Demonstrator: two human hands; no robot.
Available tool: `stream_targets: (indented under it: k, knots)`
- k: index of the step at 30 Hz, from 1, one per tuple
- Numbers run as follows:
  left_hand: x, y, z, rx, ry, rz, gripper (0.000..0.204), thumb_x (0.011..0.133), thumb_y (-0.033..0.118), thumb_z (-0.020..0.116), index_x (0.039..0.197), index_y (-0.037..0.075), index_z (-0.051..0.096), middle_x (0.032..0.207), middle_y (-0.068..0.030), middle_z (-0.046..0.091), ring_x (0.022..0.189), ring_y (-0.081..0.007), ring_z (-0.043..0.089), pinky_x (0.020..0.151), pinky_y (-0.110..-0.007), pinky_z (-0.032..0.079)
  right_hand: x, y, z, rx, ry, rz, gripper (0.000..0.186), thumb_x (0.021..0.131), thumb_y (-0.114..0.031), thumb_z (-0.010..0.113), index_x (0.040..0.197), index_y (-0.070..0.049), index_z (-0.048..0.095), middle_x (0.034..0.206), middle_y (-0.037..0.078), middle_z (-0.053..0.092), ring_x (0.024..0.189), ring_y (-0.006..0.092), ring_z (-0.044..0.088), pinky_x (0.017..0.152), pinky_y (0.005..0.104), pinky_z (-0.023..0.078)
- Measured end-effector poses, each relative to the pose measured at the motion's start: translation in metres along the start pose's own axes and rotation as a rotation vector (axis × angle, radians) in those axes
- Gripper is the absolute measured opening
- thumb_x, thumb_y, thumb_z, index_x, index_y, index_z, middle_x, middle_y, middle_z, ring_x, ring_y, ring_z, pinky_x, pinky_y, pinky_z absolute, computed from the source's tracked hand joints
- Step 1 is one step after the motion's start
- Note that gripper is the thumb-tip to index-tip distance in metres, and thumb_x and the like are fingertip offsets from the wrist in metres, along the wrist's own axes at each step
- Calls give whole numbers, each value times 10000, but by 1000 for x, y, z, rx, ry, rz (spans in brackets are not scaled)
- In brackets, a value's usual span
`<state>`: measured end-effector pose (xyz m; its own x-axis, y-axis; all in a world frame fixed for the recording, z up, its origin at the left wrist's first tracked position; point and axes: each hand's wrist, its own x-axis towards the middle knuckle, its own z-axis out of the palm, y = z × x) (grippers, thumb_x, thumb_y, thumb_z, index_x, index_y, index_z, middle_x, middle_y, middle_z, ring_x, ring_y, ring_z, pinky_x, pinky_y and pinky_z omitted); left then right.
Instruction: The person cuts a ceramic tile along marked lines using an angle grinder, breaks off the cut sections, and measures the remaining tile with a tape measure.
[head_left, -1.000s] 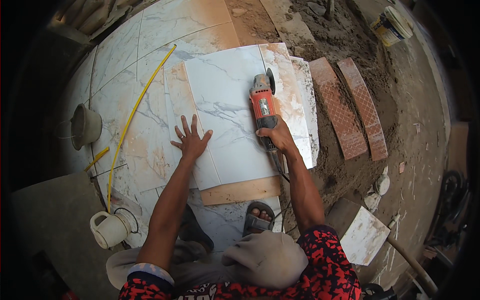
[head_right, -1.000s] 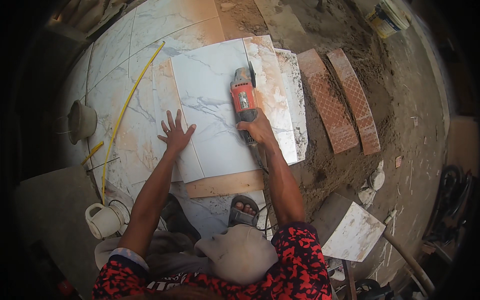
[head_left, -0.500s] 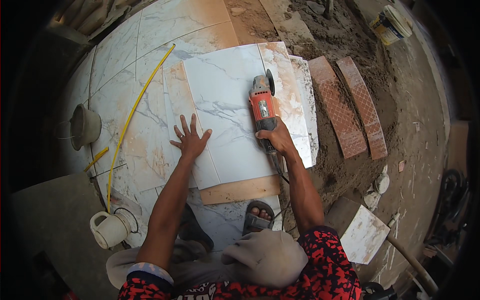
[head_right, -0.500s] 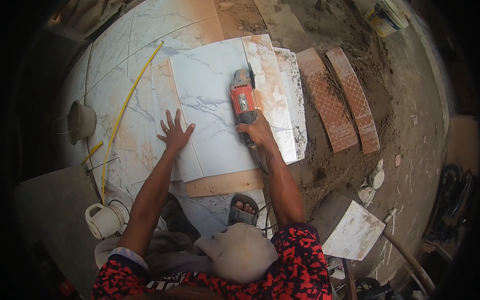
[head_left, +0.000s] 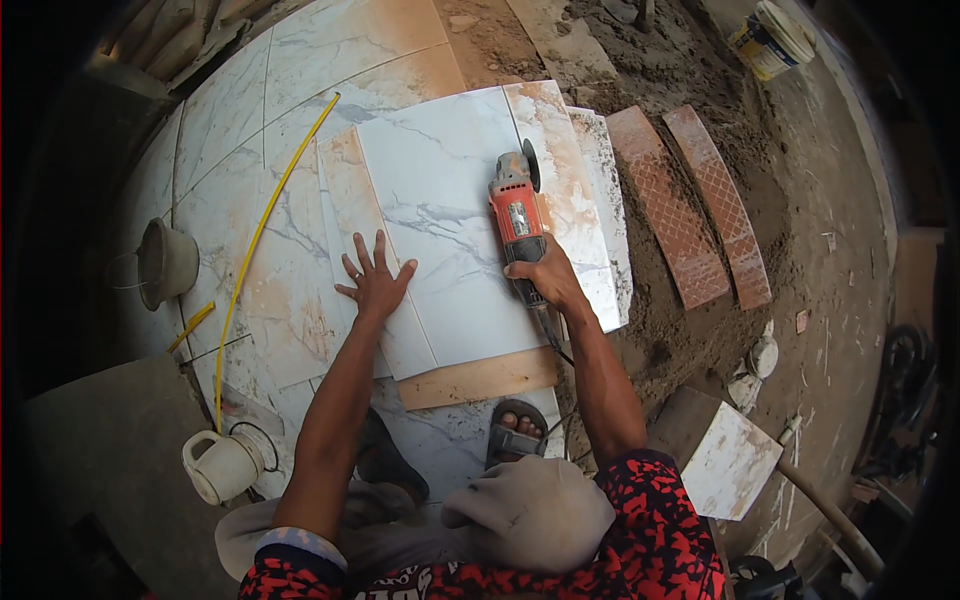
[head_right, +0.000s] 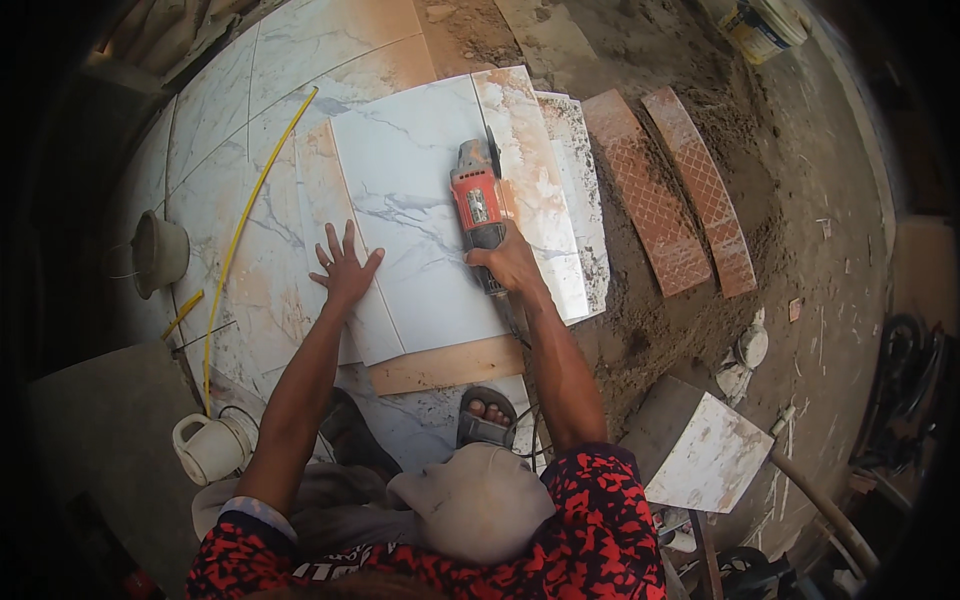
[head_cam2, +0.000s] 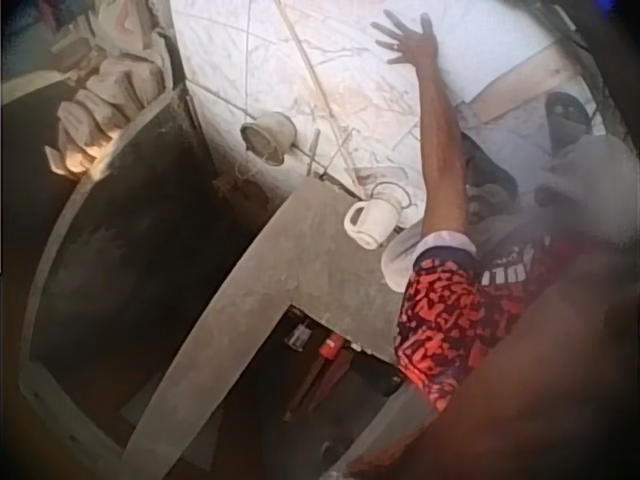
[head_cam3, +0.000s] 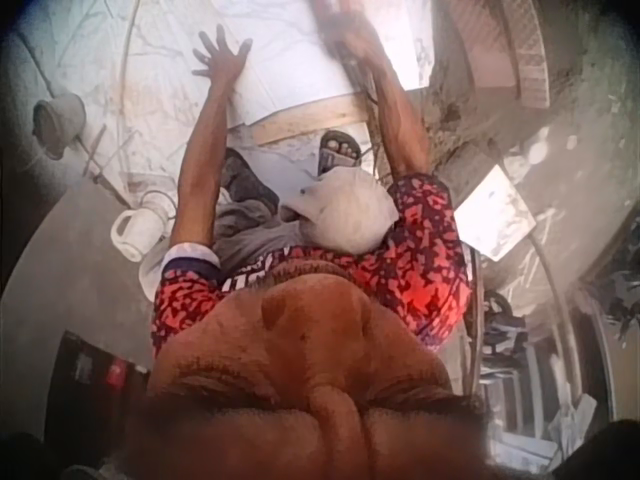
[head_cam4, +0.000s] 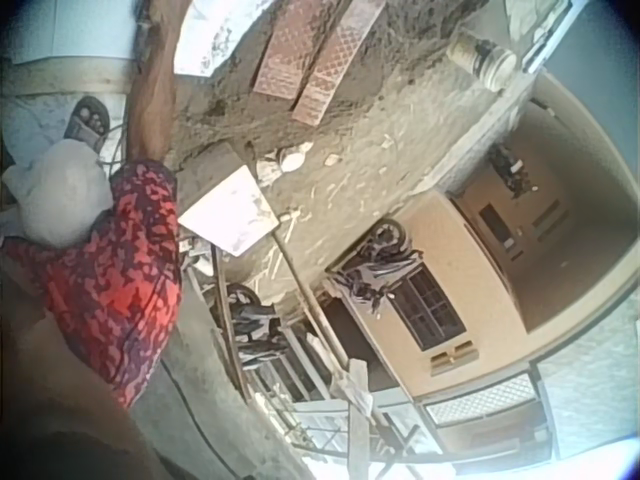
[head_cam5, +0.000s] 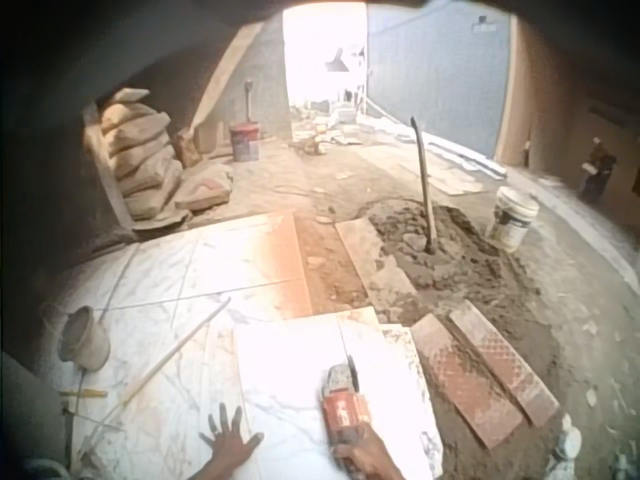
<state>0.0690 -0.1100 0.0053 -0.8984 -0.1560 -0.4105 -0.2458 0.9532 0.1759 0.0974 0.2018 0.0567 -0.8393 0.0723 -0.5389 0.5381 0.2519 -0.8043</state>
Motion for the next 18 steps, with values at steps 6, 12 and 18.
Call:
stream_targets:
  k: [6, 12, 18]
  knots:
    - [0, 0, 0, -9, -2, 3, 948, 834, 678, 567, 1563, 344, 61, 1633, -76, -141, 1449, -496, -110, 1005, -817, -14, 3, -1, 0, 31, -28, 24, 808, 582, -251, 766, 1285, 40, 494, 1143, 221, 630, 1047, 325, 611, 933, 368, 466]
    - [0, -1, 1, -3, 2, 1, 944, 835, 681, 563, 1563, 340, 68, 1633, -75, -140, 1449, -497, -105, 1003, -820, -8, 2, 3, 1, 24, -24, 5, 795, 581, -252, 765, 1271, 40, 500, 1136, 216, 632, 1043, 318, 613, 932, 365, 466]
    - [0, 0, 0, 9, -2, -1, 942, 834, 686, 557, 1563, 337, 73, 1633, -76, -134, 1446, -501, -101, 1000, -824, -2, -4, 8, 3, 5, 3, -1, 752, 607, -218, 768, 1254, 50, 493, 1021, 144, 628, 901, 249, 612, 839, 348, 496]
